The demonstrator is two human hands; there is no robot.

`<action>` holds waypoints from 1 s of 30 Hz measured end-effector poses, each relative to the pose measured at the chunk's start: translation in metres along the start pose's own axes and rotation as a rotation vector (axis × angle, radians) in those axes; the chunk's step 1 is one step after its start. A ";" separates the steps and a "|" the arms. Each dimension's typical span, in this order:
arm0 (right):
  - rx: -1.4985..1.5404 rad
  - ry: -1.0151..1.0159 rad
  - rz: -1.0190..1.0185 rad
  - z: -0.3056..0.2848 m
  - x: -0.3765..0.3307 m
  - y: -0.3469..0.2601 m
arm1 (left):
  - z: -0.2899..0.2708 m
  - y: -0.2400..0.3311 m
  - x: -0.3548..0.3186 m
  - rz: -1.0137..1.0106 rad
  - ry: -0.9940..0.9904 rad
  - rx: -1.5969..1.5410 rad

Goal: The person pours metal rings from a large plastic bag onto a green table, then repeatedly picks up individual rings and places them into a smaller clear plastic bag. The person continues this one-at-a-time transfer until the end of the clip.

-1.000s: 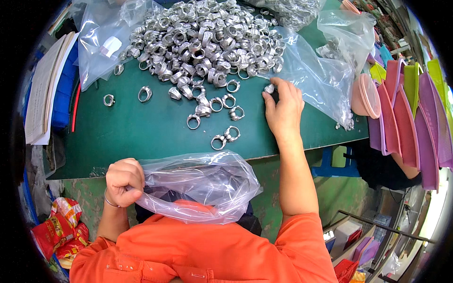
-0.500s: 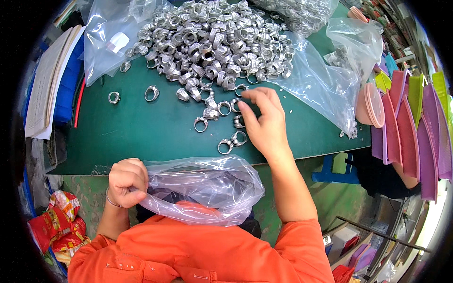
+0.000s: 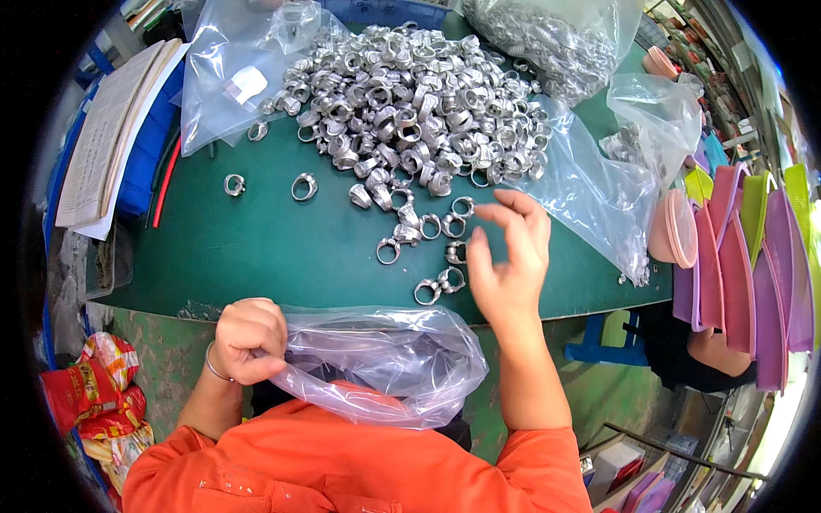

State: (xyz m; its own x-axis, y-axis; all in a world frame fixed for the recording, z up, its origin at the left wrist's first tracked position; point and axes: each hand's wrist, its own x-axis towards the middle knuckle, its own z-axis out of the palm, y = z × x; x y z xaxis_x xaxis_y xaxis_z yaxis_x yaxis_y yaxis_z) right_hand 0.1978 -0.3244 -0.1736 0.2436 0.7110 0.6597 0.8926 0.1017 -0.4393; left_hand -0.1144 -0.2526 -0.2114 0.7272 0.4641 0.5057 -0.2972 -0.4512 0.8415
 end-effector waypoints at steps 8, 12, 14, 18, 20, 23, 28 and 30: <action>0.499 -1.233 -0.273 -0.027 -0.056 -0.080 | 0.008 0.024 0.022 0.181 -0.144 0.103; 0.268 -1.302 -0.288 -0.026 -0.065 -0.068 | 0.018 0.041 0.035 0.278 -0.244 0.221; 0.336 -1.287 -0.308 -0.026 -0.066 -0.063 | 0.019 0.030 0.030 0.180 -0.214 0.251; 0.578 -0.768 -0.151 -0.036 -0.038 -0.051 | 0.009 0.005 0.012 0.058 -0.125 0.156; 0.246 -0.396 -0.141 -0.032 -0.015 -0.030 | 0.009 0.001 0.006 0.026 -0.088 0.103; 0.116 -0.184 0.338 -0.013 0.006 0.009 | 0.008 0.001 0.010 0.012 -0.095 0.053; 0.025 -0.448 0.680 0.013 0.026 0.032 | 0.007 0.002 0.010 0.016 -0.086 0.041; 0.056 -0.377 0.645 0.018 0.024 0.033 | 0.006 0.002 0.010 0.016 -0.095 0.053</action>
State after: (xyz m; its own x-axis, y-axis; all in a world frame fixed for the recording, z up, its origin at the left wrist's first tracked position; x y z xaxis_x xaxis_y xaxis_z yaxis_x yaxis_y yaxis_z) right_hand 0.2261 -0.2918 -0.1834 0.5566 0.8307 0.0120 0.5939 -0.3877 -0.7050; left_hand -0.1044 -0.2534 -0.2057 0.7790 0.3833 0.4963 -0.2780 -0.4985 0.8211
